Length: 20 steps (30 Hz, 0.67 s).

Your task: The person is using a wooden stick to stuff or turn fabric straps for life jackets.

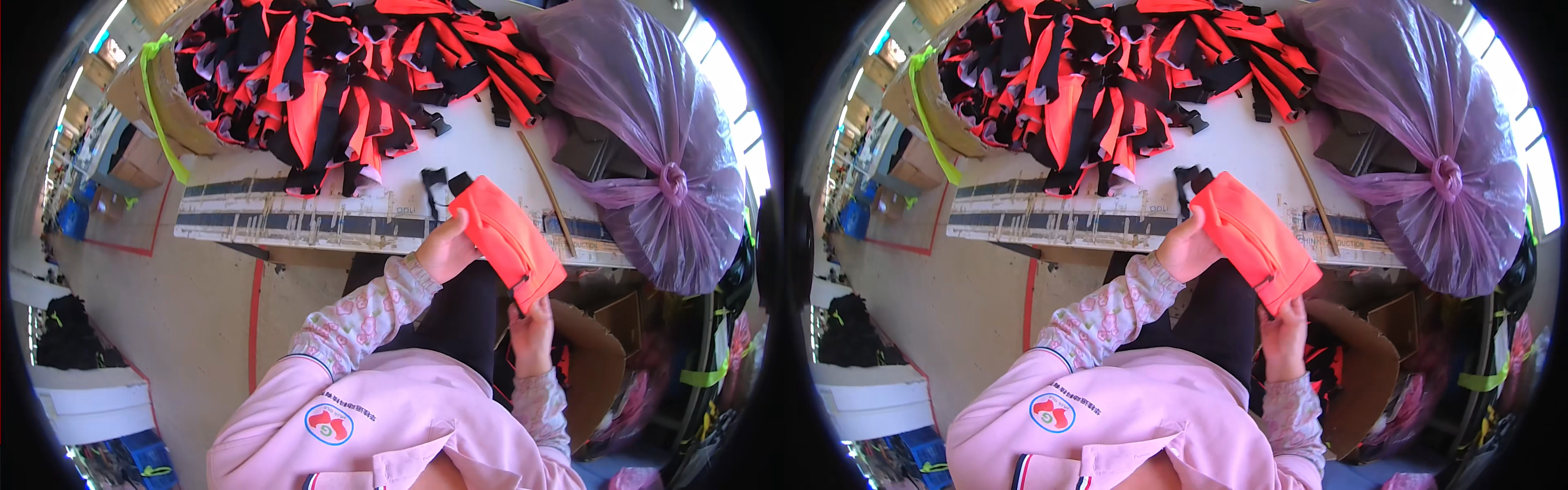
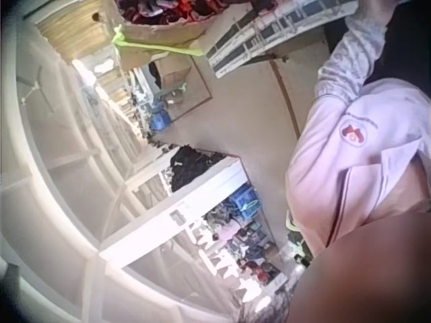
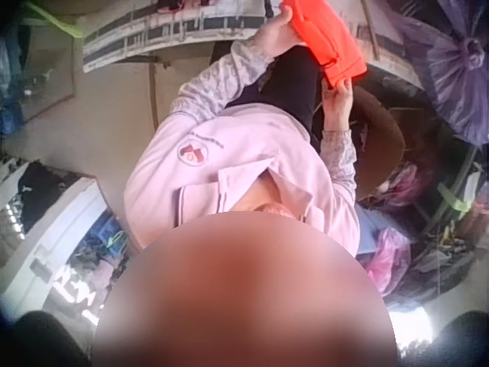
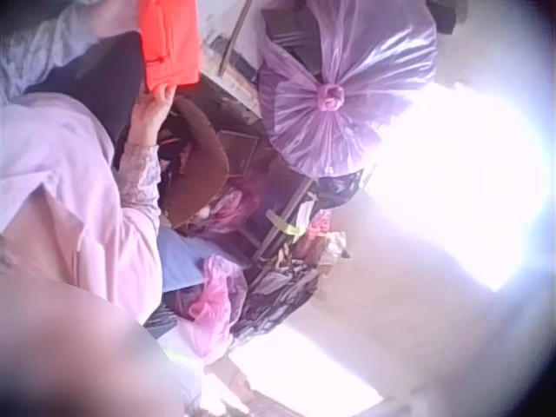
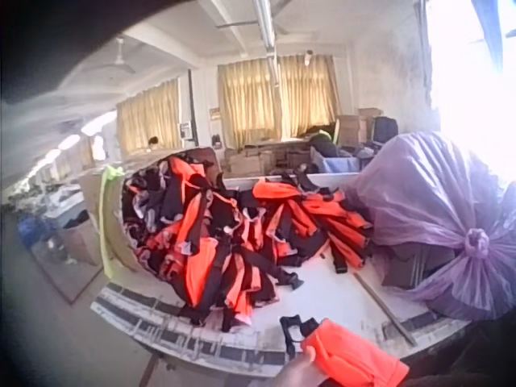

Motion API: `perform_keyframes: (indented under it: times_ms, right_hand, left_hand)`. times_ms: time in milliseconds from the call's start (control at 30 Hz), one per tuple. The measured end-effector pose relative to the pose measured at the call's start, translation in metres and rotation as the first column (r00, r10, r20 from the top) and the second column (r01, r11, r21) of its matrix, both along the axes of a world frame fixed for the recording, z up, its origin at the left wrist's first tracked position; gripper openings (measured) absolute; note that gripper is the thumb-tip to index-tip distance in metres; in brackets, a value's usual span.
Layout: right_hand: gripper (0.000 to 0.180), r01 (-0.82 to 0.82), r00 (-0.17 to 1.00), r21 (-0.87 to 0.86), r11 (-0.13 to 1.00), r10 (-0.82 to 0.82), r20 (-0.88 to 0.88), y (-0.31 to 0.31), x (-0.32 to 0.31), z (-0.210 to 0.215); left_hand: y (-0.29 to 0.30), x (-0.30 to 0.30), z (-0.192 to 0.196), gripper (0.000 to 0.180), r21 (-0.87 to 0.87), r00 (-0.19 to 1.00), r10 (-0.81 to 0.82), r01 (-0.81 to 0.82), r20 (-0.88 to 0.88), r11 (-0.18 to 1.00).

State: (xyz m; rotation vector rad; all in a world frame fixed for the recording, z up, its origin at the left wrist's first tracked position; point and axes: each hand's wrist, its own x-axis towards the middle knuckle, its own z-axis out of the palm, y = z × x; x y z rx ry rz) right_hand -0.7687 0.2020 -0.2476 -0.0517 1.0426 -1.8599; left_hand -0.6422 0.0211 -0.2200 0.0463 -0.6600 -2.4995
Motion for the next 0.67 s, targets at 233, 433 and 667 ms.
perform_keyframes:
  times_ms: [233,433,667]
  right_hand:
    - [0.023,0.002,1.0,0.054,0.999,-0.003,0.021,0.016,0.018,-0.042]
    - [0.024,0.035,0.982,0.004,0.999,-0.034,-0.184,0.012,0.019,-0.054]
    - [0.03,0.063,0.977,-0.074,0.995,-0.077,-0.201,0.016,-0.003,-0.046]
  left_hand:
    - [0.026,-0.016,-0.003,0.03,-0.149,0.892,0.312,-0.278,0.325,0.949]
    - [0.025,-0.016,-0.005,0.025,-0.286,0.782,0.479,-0.39,0.399,0.875]
    - [0.023,0.006,0.005,0.027,-0.109,0.92,0.195,-0.168,0.34,0.98]
